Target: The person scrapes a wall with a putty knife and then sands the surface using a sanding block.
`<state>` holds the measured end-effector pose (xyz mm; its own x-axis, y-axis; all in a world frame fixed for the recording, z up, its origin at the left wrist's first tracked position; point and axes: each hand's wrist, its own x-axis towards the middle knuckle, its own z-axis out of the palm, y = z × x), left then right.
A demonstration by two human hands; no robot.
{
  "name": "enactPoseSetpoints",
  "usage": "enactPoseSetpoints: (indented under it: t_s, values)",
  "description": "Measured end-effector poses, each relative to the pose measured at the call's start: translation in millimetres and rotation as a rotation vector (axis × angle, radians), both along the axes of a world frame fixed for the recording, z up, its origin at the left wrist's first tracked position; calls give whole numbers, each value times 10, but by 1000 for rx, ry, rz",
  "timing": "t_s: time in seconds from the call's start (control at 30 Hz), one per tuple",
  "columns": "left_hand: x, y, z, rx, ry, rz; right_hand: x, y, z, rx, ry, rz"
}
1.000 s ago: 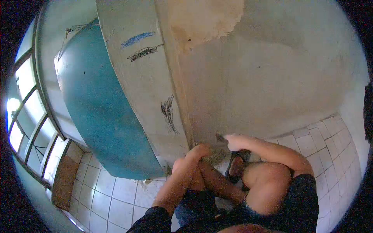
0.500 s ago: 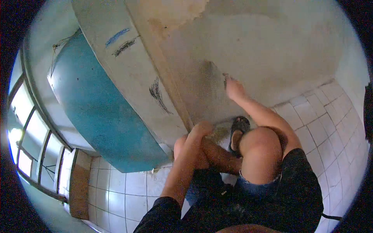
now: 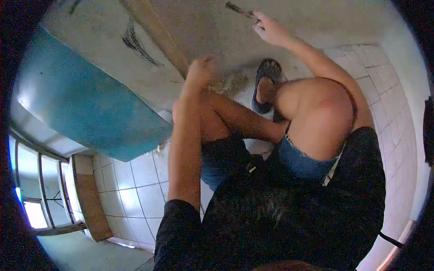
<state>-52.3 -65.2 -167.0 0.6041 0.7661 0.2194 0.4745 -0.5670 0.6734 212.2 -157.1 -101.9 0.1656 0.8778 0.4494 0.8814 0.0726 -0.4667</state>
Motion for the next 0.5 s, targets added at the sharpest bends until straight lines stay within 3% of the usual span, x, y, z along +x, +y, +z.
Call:
enactPoseSetpoints:
  t_s: [0.07, 0.1, 0.17, 0.23, 0.3, 0.43, 0.5]
  values:
    - [-23, 3, 45, -28, -78, 4, 222, -78, -89, 373, -188, 90]
    - [-40, -6, 96, -37, -156, 13, 323, -145, -36, 360, -190, 81]
    - [-29, 61, 90, 3, -134, 33, 540, -264, 62, -18, -95, -8]
    - [14, -2, 118, 40, -116, 51, 506, -456, 147, 111, 44, 23]
    - [24, -130, 244, 78, -158, 69, 97, -856, 630, -145, -29, -161]
    - [57, -133, 243, 46, -134, 63, 59, -948, 665, -175, -130, -160]
    - [54, -156, 234, 172, -303, -31, -8, -1042, 742, -157, -121, -68]
